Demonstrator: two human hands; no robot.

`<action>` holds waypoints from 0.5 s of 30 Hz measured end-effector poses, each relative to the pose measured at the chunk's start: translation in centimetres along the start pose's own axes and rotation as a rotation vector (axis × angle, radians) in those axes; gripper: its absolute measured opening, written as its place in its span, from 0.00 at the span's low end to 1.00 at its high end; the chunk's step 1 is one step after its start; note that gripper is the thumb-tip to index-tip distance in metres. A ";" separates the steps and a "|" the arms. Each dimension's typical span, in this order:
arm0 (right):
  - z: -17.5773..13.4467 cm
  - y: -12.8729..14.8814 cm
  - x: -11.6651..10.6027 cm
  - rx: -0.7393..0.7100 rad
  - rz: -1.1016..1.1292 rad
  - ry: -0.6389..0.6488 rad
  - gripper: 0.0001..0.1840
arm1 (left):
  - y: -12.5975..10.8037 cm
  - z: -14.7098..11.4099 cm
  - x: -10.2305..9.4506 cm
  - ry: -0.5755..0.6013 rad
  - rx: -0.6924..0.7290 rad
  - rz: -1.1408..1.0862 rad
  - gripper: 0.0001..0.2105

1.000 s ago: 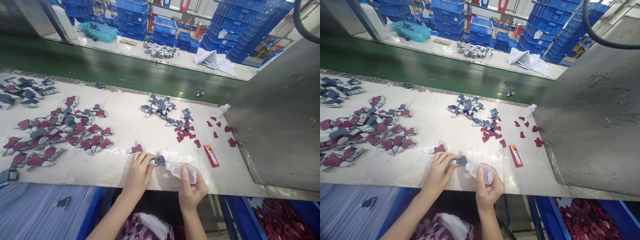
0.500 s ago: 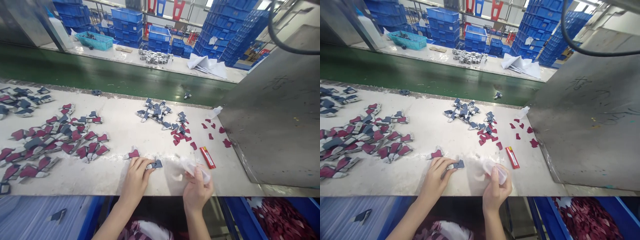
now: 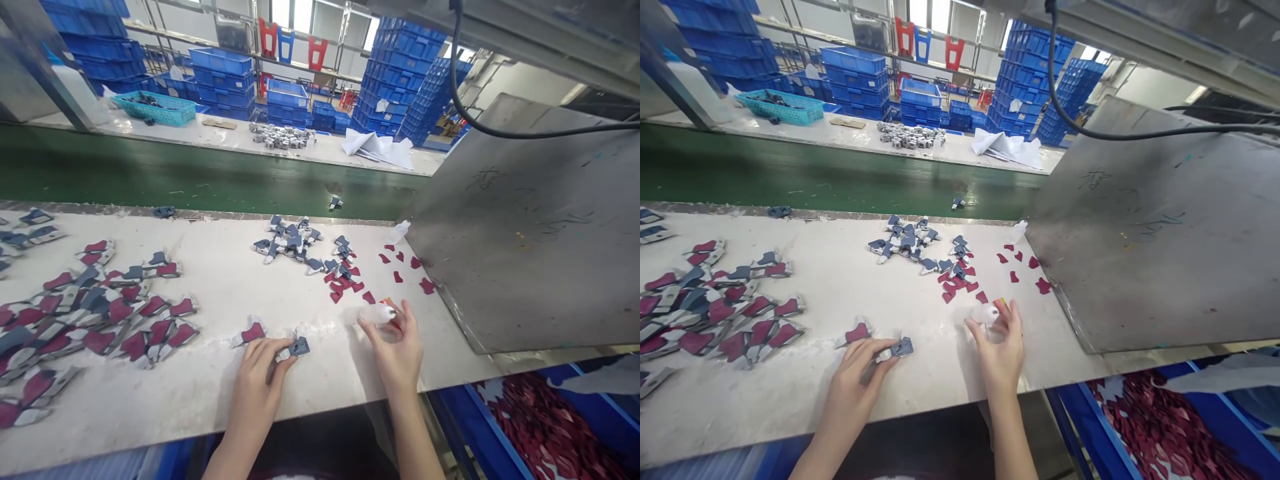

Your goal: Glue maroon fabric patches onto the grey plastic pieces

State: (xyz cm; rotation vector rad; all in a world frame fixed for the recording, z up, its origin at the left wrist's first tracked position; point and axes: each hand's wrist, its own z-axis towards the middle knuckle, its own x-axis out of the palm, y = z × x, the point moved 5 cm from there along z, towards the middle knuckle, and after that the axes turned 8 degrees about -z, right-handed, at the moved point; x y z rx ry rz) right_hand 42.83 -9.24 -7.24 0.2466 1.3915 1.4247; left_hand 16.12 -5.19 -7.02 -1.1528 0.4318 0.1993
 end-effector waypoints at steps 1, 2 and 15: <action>-0.8 1.0 -0.7 -0.084 -0.041 -0.147 0.46 | 0.0 0.0 0.0 -0.004 -0.014 -0.006 0.06; -1.8 2.3 -1.3 -0.179 -0.072 -0.287 0.43 | 0.1 0.0 -0.1 -0.005 -0.033 -0.015 0.06; 0.7 7.4 9.3 -0.100 -0.496 0.230 0.21 | 1.6 -0.7 -1.3 -0.128 -0.186 -0.171 0.08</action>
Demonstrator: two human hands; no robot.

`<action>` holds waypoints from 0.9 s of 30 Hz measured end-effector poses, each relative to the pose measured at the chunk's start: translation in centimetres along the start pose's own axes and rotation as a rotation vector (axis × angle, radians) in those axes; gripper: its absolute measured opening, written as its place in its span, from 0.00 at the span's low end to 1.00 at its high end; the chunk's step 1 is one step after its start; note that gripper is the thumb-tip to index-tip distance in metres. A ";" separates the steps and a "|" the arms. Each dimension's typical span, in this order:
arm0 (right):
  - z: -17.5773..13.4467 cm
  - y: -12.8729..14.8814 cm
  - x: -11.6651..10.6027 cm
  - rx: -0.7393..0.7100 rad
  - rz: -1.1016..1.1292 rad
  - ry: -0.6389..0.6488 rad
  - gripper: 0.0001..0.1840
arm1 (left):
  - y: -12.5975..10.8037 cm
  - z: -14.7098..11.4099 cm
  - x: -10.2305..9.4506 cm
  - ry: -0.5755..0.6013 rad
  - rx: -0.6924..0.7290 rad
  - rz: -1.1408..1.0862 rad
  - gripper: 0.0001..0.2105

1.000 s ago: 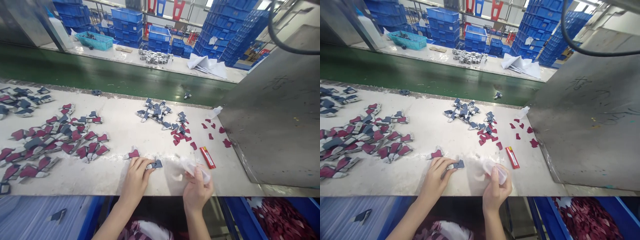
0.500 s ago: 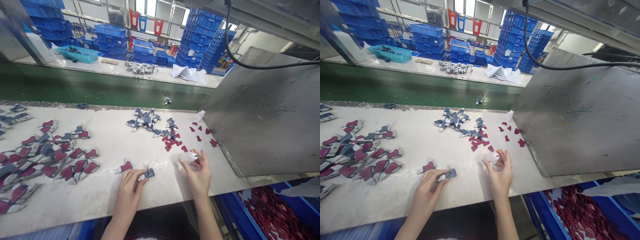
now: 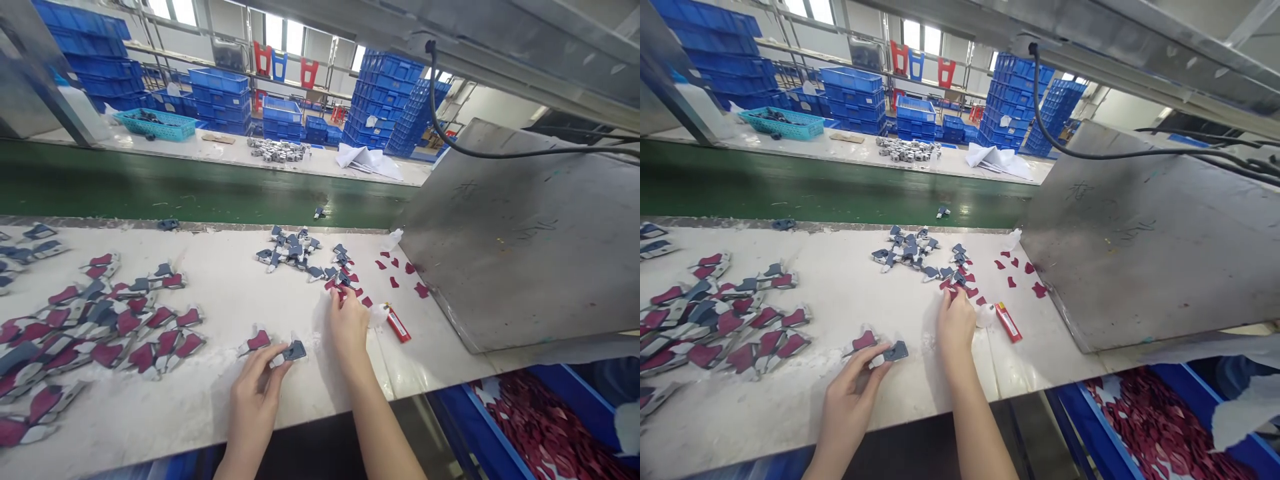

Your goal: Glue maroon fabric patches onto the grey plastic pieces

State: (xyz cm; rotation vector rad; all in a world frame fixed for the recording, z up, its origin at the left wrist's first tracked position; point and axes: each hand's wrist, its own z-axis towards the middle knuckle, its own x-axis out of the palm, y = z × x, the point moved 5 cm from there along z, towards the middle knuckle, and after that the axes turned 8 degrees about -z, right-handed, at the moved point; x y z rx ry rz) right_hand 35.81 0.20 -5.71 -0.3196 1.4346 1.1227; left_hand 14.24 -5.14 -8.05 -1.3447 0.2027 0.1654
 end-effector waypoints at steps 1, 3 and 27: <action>0.2 -0.2 0.1 0.022 -0.014 0.014 0.20 | -0.1 0.0 0.0 -0.002 0.000 -0.011 0.08; 0.3 -0.3 0.3 0.055 -0.029 0.034 0.18 | -0.3 0.0 0.1 -0.015 -0.009 -0.043 0.08; -7.7 1.9 -3.1 -0.230 0.808 0.478 0.15 | -0.8 -0.3 -1.3 -0.177 -0.295 -0.327 0.18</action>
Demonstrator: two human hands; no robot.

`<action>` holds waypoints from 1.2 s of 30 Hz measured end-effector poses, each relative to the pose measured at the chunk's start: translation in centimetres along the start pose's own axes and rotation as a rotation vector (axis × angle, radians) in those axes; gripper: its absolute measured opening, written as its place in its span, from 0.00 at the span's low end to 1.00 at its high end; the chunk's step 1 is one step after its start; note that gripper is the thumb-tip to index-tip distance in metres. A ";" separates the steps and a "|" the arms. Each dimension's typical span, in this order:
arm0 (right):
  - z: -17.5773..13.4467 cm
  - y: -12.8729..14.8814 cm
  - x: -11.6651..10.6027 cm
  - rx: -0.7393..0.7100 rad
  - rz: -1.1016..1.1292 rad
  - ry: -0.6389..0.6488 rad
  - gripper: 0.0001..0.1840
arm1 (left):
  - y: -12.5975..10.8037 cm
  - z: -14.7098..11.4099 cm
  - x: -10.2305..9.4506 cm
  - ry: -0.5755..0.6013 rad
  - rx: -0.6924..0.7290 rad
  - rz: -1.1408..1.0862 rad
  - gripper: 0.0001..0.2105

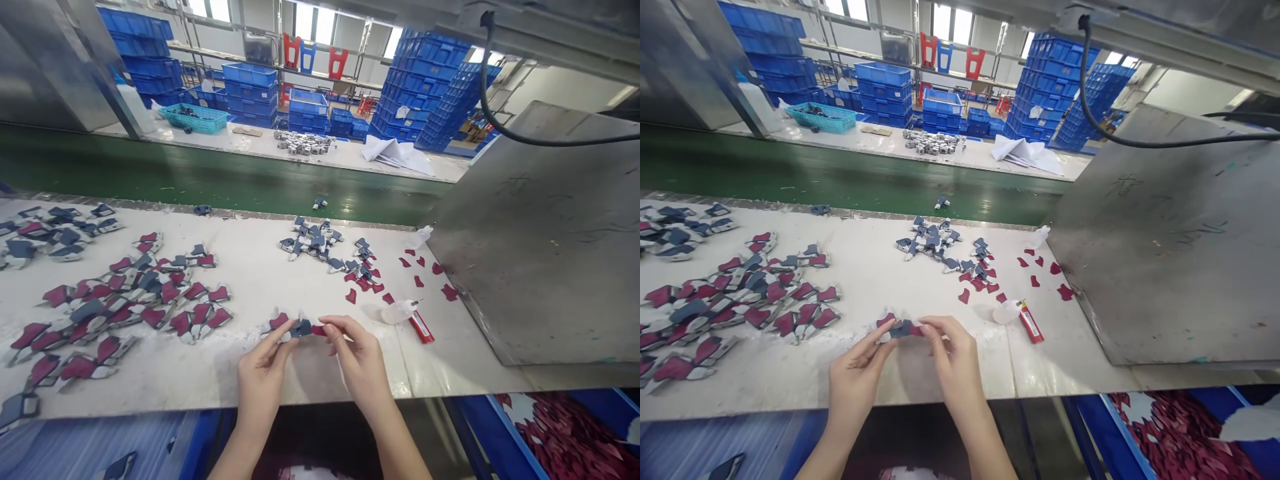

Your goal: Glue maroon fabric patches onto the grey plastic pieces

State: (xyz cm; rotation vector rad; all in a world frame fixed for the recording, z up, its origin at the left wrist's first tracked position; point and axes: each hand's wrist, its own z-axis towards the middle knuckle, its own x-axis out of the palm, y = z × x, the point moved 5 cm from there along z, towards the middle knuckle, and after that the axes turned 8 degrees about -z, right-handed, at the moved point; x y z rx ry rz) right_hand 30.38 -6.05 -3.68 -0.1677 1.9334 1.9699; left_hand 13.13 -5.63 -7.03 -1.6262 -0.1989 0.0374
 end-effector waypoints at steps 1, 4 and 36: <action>-0.5 0.4 0.4 -0.029 0.042 0.023 0.13 | -0.2 -0.1 0.1 0.014 0.007 -0.004 0.17; -1.2 1.0 1.0 -0.085 0.047 -0.013 0.12 | -0.7 -0.5 0.6 0.059 0.021 -0.020 0.15; -2.5 3.0 -0.4 -0.151 0.165 -0.039 0.16 | -4.2 -2.2 0.6 0.100 -0.108 -0.203 0.13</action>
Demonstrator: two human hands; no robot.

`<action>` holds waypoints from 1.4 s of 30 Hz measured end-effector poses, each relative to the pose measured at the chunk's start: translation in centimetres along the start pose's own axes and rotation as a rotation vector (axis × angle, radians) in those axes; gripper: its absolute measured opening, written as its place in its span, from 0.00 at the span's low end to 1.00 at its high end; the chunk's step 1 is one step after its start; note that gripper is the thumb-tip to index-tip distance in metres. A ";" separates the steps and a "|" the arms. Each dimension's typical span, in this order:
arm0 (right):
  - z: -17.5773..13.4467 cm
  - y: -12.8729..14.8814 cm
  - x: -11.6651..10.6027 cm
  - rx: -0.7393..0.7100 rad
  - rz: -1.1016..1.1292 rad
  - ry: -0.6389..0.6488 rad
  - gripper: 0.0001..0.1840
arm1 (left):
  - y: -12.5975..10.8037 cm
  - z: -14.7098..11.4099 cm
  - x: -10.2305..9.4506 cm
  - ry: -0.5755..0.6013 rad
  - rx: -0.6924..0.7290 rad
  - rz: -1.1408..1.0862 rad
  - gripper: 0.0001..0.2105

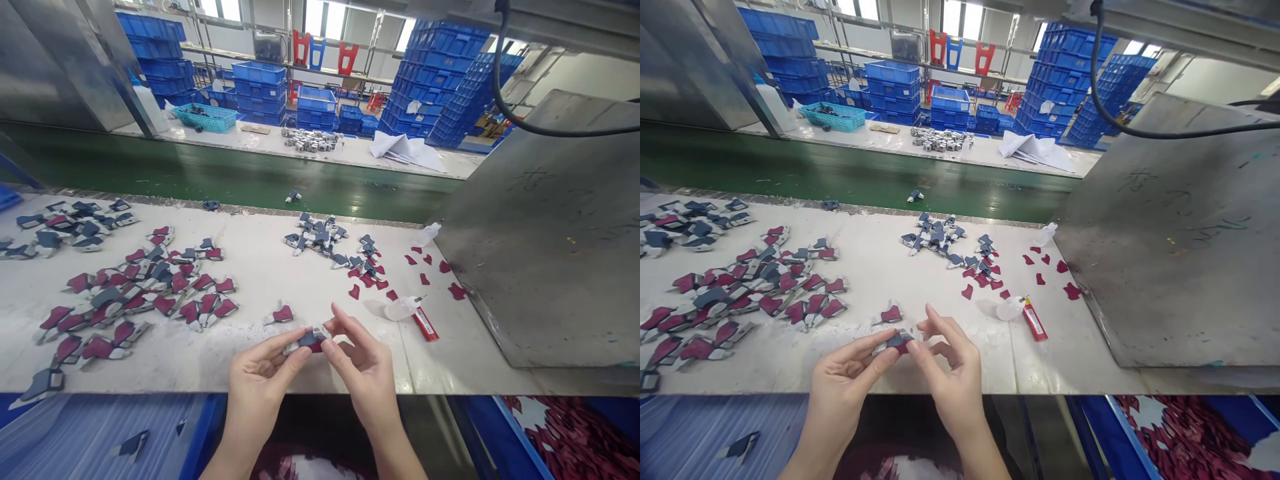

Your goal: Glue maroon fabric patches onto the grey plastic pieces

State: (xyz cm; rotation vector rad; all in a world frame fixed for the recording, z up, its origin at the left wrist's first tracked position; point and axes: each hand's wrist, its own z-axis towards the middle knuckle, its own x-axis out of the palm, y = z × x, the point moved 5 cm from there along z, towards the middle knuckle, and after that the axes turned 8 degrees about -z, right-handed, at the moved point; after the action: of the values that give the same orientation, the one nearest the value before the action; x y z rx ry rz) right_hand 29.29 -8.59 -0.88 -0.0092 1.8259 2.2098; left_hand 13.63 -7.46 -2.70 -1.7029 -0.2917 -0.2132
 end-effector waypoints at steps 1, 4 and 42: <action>0.1 0.0 0.1 0.018 0.037 0.095 0.17 | -0.3 0.0 0.1 0.019 0.002 0.002 0.13; 0.1 0.3 0.0 -0.073 -0.002 0.193 0.14 | -0.7 0.1 0.3 0.062 -0.011 -0.005 0.14; 1.0 0.7 2.2 -0.249 0.012 0.058 0.18 | 1.3 0.8 -0.7 0.047 0.032 -0.137 0.06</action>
State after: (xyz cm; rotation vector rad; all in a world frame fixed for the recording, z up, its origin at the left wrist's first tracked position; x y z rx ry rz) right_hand 27.22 -7.30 -0.34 -0.1136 1.5692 2.4544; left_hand 13.33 -6.88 -4.31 -1.6453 -0.3755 -0.3477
